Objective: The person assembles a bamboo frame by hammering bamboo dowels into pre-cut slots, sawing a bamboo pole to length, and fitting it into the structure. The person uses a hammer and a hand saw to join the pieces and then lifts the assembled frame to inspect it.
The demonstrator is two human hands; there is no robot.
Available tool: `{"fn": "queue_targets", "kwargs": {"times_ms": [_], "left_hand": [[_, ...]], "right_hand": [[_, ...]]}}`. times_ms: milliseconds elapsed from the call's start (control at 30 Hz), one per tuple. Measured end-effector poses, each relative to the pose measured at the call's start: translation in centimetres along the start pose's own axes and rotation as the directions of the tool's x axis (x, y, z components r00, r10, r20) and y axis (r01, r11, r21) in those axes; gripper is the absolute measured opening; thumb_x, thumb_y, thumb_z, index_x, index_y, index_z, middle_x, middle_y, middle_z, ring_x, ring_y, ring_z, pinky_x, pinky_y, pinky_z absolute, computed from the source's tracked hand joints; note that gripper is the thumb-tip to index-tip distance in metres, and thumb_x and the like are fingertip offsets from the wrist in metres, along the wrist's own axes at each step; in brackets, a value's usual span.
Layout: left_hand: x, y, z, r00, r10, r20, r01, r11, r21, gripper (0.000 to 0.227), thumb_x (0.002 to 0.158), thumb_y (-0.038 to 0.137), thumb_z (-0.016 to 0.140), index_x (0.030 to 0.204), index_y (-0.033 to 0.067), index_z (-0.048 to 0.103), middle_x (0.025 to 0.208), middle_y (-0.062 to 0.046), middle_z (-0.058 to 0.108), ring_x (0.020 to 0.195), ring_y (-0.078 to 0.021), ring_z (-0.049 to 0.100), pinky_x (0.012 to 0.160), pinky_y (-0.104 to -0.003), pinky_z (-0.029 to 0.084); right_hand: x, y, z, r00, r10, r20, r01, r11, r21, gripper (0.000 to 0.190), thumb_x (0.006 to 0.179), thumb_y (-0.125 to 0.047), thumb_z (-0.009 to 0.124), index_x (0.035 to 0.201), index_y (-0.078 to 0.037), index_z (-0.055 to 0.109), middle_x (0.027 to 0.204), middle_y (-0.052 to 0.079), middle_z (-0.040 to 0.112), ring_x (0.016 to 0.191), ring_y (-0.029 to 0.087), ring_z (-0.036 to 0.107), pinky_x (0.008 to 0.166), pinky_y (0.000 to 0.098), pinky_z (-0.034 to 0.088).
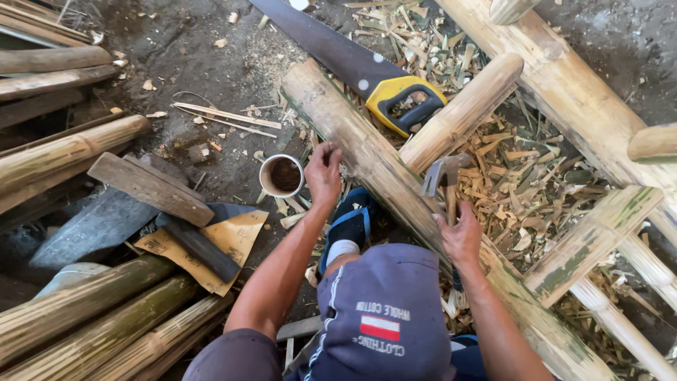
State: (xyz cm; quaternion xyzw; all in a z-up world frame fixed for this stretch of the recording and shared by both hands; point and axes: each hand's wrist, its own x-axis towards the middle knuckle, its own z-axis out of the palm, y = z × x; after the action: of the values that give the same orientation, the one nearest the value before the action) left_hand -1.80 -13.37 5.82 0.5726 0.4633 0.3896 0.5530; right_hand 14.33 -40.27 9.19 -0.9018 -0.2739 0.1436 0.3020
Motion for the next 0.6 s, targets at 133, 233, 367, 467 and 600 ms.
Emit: {"fn": "queue_targets", "kwargs": {"times_ms": [133, 233, 367, 467, 600], "left_hand": [[0.9, 2.3, 1.4, 0.952, 0.100, 0.289, -0.153, 0.974, 0.167, 0.016, 0.097, 0.011, 0.066, 0.112, 0.0066, 0.070, 0.095, -0.008, 0.077, 0.073, -0.0187, 0.069, 0.065, -0.034, 0.056], [2.2, 2.8, 2.8, 0.825, 0.326, 0.461, -0.426, 0.896, 0.128, 0.016, 0.097, 0.008, 0.064, 0.111, 0.0042, 0.070, 0.102, -0.013, 0.075, 0.089, -0.0300, 0.071, 0.080, -0.039, 0.056], [4.1, 1.8, 3.7, 0.690, 0.450, 0.566, -0.620, 0.772, 0.142, 0.015, 0.092, 0.004, 0.064, 0.106, 0.0024, 0.070, 0.114, -0.018, 0.070, 0.109, -0.0385, 0.065, 0.095, -0.043, 0.053], [4.6, 0.5, 3.9, 0.697, 0.408, 0.590, -0.594, 0.790, 0.155, 0.012, 0.093, 0.006, 0.064, 0.102, 0.0032, 0.071, 0.114, -0.016, 0.071, 0.110, -0.0368, 0.065, 0.096, -0.043, 0.053], [5.0, -0.4, 4.1, 0.703, 0.390, 0.595, -0.571, 0.808, 0.145, 0.010, 0.094, 0.006, 0.064, 0.100, 0.0031, 0.071, 0.111, -0.015, 0.071, 0.108, -0.0364, 0.066, 0.095, -0.043, 0.053]], "right_hand": [[-0.5, 2.3, 1.0, 0.974, 0.202, 0.107, -0.215, 0.968, 0.131, 0.051, 0.080, -0.025, 0.083, 0.123, -0.008, 0.062, 0.116, 0.005, 0.075, 0.070, 0.028, 0.072, 0.068, 0.0368, 0.059], [-0.5, 2.8, 1.4, 0.999, -0.055, -0.004, 0.055, 0.995, 0.088, 0.046, 0.083, -0.024, 0.085, 0.119, -0.004, 0.064, 0.112, 0.007, 0.079, 0.091, 0.020, 0.074, 0.081, 0.0357, 0.058], [-0.5, 2.0, 1.0, 0.998, 0.057, 0.033, -0.059, 0.996, 0.062, 0.048, 0.082, -0.025, 0.084, 0.121, -0.006, 0.065, 0.109, 0.009, 0.077, 0.078, 0.020, 0.072, 0.076, 0.0375, 0.058], [-0.9, 0.9, 0.6, 0.972, 0.215, 0.095, -0.219, 0.975, 0.035, 0.049, 0.083, -0.027, 0.083, 0.124, -0.008, 0.064, 0.111, 0.008, 0.076, 0.066, 0.025, 0.068, 0.071, 0.0390, 0.058], [-0.3, -1.4, -0.7, 0.991, 0.100, 0.085, -0.100, 0.995, 0.005, 0.043, 0.084, -0.027, 0.082, 0.119, -0.007, 0.067, 0.108, 0.009, 0.078, 0.071, 0.021, 0.068, 0.071, 0.0375, 0.056]]}}
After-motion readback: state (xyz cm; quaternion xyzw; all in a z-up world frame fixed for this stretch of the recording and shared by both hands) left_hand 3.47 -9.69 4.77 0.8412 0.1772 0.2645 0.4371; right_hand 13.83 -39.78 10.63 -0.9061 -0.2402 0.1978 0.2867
